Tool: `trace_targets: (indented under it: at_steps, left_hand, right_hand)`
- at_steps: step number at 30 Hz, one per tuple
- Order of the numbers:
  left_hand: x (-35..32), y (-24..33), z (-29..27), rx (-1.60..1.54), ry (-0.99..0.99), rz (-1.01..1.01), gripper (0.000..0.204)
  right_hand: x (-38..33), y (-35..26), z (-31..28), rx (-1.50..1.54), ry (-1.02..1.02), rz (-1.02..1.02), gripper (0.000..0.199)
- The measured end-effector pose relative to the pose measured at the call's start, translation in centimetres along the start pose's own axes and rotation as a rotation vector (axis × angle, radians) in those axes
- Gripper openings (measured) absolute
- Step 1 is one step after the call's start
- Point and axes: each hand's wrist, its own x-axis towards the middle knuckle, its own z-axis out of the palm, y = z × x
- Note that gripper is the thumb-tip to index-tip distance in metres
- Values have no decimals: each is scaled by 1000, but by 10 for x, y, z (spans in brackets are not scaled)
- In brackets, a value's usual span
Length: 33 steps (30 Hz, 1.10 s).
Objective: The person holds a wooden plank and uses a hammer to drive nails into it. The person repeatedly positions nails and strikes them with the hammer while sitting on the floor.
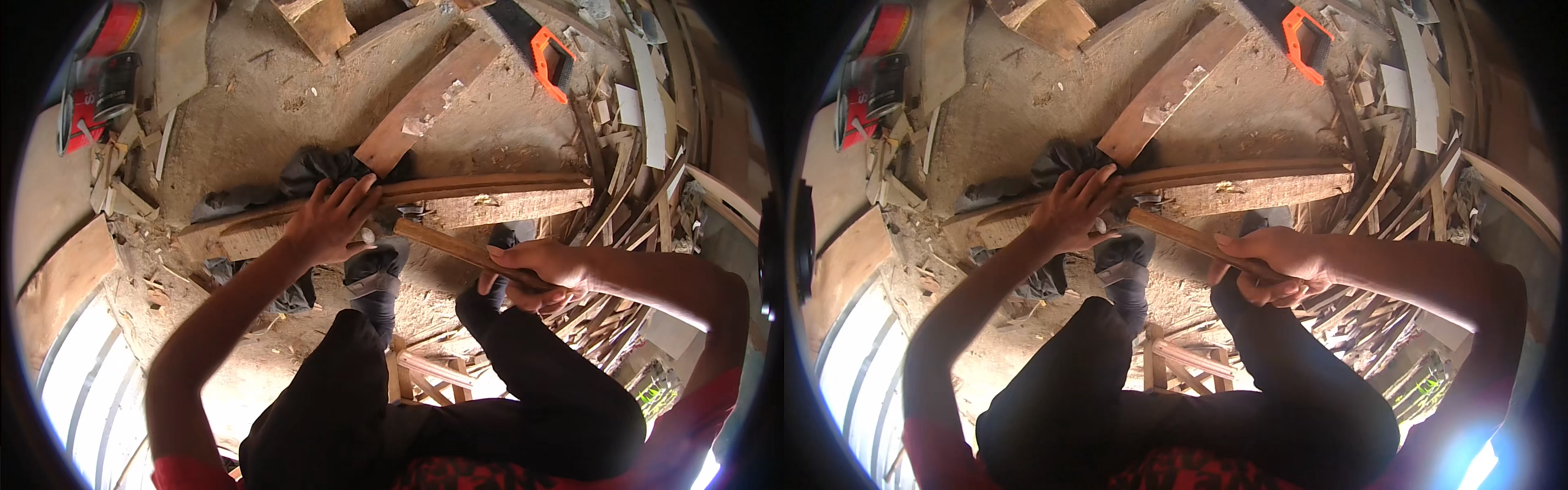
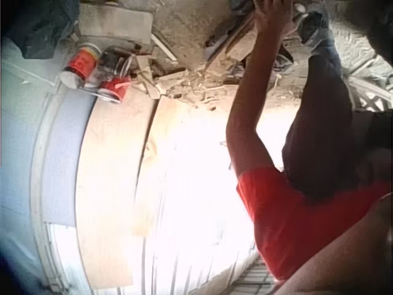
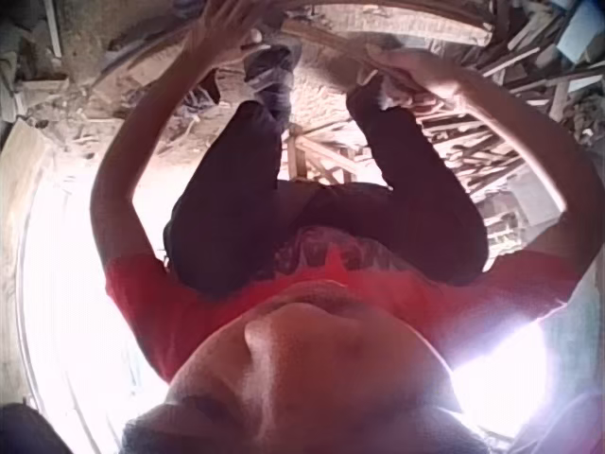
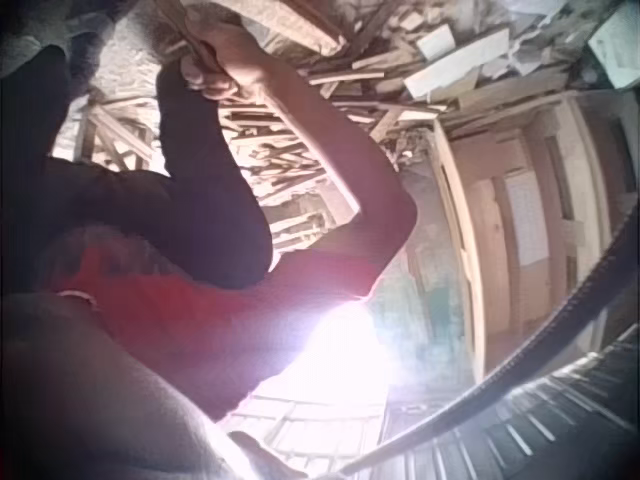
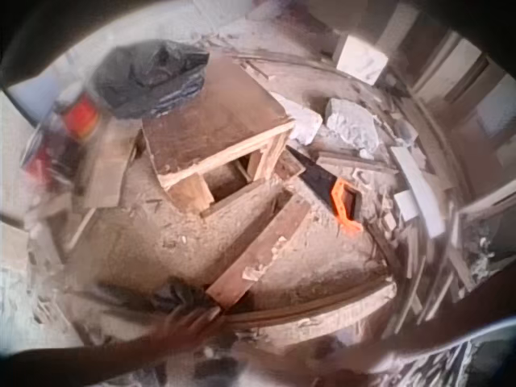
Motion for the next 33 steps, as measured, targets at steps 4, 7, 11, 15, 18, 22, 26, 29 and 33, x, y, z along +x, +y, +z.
trace_targets:
  at_steps: [4,7,11,15,18,22,26,29,33]
  left_hand:
    - [-4,2,6,-82,23,-99,89]
    - [-2,3,5,-117,58,-112,84]
    - [-4,3,4,-69,91,-116,84]
    - [-4,3,0,-56,71,-125,81]
    - [-2,0,-2,-30,43,-117,80]
    - [-6,1,1,-17,30,-125,79]
    - [-5,3,-4,-46,-28,-133,79]
    - [-4,-12,-10,217,-47,-20,79]
    - [-3,4,14,-158,131,-165,79]
  right_hand:
    - [-5,-7,16,6,103,-12,53]
    - [-8,-13,20,-10,150,25,54]
    - [-8,-17,28,-50,206,68,55]
    - [-9,-18,39,-58,234,75,55]
    - [-10,-19,43,-73,243,54,55]
    - [-5,-14,49,-96,241,28,60]
    - [1,-14,77,27,238,23,47]
    - [17,-37,153,244,137,80,37]
    - [-20,-2,95,181,186,49,32]
